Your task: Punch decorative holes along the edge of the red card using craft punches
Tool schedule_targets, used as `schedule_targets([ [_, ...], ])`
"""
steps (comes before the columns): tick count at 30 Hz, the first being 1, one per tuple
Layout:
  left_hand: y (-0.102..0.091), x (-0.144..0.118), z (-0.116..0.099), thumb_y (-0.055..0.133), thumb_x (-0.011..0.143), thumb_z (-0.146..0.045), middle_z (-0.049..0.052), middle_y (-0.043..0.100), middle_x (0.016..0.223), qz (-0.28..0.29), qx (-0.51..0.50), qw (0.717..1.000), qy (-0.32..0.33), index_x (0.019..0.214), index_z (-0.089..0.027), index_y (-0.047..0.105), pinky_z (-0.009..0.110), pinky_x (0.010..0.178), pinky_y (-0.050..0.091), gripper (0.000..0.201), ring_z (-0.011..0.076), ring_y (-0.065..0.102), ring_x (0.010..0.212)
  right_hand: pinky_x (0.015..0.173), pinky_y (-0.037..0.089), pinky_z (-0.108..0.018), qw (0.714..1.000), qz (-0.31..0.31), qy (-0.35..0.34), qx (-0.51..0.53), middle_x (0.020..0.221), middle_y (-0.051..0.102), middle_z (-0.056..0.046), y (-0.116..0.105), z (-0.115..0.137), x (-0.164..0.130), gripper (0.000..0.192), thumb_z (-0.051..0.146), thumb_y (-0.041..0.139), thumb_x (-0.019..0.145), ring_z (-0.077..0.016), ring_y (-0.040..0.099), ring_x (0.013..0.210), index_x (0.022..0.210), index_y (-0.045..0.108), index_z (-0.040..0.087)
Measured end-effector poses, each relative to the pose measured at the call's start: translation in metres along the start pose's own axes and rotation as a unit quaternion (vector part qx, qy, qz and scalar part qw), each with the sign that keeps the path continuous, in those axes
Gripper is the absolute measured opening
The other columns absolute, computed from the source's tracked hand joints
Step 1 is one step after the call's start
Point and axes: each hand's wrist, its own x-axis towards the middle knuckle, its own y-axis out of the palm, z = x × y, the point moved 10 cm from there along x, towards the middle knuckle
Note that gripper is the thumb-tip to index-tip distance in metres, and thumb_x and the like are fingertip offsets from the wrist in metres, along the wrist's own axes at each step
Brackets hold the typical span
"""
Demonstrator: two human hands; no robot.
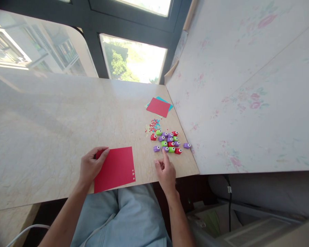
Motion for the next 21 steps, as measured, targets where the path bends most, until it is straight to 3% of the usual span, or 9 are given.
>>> schedule_targets([
  [4,0.0,0.0,0.001,0.057,0.085,-0.045,0.004,0.073,0.088,-0.003,-0.004,1.0,0.0,0.091,-0.019,0.071,0.029,0.07,0.05,0.029,0.0199,0.067,0.08,0.059,0.041,-0.029,0.997,0.032,0.04,-0.053,0.071,0.067,0.0,0.012,0.012,0.012,0.067,0.048,0.05,0.09,-0.0208,0.062,0.064,0.147,0.036,0.015],
  [9,-0.001,-0.001,0.0,0.057,0.086,-0.044,0.004,0.073,0.088,-0.003,-0.008,1.0,-0.001,0.091,-0.019,0.071,0.029,0.07,0.051,0.029,0.0189,0.066,0.077,0.062,0.041,-0.031,0.993,0.047,0.032,-0.107,0.078,0.07,-0.003,0.019,0.023,0.024,0.052,0.048,0.05,0.09,-0.0243,0.065,0.074,0.133,0.054,0.018],
  [15,-0.002,-0.001,-0.002,0.057,0.085,-0.045,0.004,0.073,0.088,-0.002,-0.016,1.0,0.0,0.09,-0.019,0.071,0.029,0.071,0.051,0.029,0.0186,0.066,0.077,0.068,0.045,-0.031,0.997,0.005,-0.001,-0.077,0.09,0.071,-0.007,0.02,0.028,0.021,0.045,0.049,0.048,0.09,-0.0223,0.064,0.077,0.12,0.063,0.018],
  [21,-0.001,-0.001,-0.002,0.056,0.085,-0.046,0.006,0.073,0.089,0.002,-0.016,1.0,-0.003,0.09,-0.019,0.07,0.03,0.071,0.052,0.03,0.0199,0.067,0.078,0.078,0.049,-0.034,0.997,-0.034,-0.042,-0.057,0.113,0.067,-0.012,0.025,0.031,0.02,0.044,0.045,0.049,0.091,-0.0244,0.064,0.095,0.124,0.062,0.019],
])
